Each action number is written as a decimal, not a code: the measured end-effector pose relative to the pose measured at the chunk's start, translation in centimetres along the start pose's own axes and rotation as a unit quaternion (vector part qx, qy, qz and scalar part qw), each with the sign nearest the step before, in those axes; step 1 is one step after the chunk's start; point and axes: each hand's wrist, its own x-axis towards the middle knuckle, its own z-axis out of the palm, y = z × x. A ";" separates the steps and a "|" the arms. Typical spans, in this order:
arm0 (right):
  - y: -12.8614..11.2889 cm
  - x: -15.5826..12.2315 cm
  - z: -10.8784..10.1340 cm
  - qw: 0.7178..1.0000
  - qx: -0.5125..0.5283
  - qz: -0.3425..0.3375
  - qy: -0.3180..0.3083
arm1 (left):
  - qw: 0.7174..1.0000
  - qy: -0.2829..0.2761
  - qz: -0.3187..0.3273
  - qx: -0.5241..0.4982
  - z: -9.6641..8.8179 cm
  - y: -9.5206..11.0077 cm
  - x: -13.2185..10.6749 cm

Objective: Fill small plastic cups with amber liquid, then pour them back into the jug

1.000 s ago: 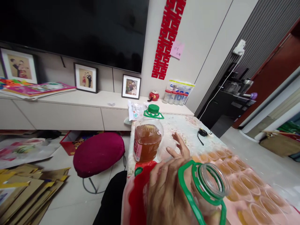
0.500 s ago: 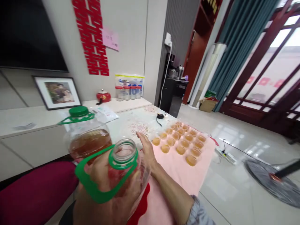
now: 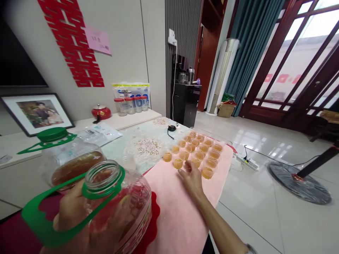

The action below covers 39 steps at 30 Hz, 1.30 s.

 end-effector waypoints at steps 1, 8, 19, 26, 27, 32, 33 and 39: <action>0.0 0.5 0.3 1.000 0.000 0.001 0.002 | 1.000 0.001 -0.001 0.002 0.1 0.0 0.1; 0.0 2.5 2.7 1.000 0.013 -0.004 -0.005 | 1.000 0.001 0.008 -0.030 1.8 -0.8 1.9; 0.0 3.0 3.5 0.998 0.063 0.004 0.025 | 0.998 0.044 0.036 -0.024 2.2 -1.3 1.4; -5.3 0.8 1.9 0.995 0.095 -0.037 -0.015 | 0.996 0.057 0.067 -0.006 1.0 1.8 0.6; -6.7 0.6 1.6 0.993 0.101 -0.045 -0.029 | 0.996 0.059 0.074 0.001 0.9 2.1 0.6; -14.4 0.6 0.8 0.982 0.110 -0.126 -0.092 | 0.992 0.079 0.080 0.054 0.8 3.0 1.2; -15.8 0.7 0.7 0.978 0.106 -0.149 -0.100 | 0.992 0.086 0.074 0.054 0.9 3.1 1.3; -21.9 0.7 0.8 0.946 0.057 -0.289 -0.134 | 0.994 0.095 0.034 0.034 1.3 3.8 1.2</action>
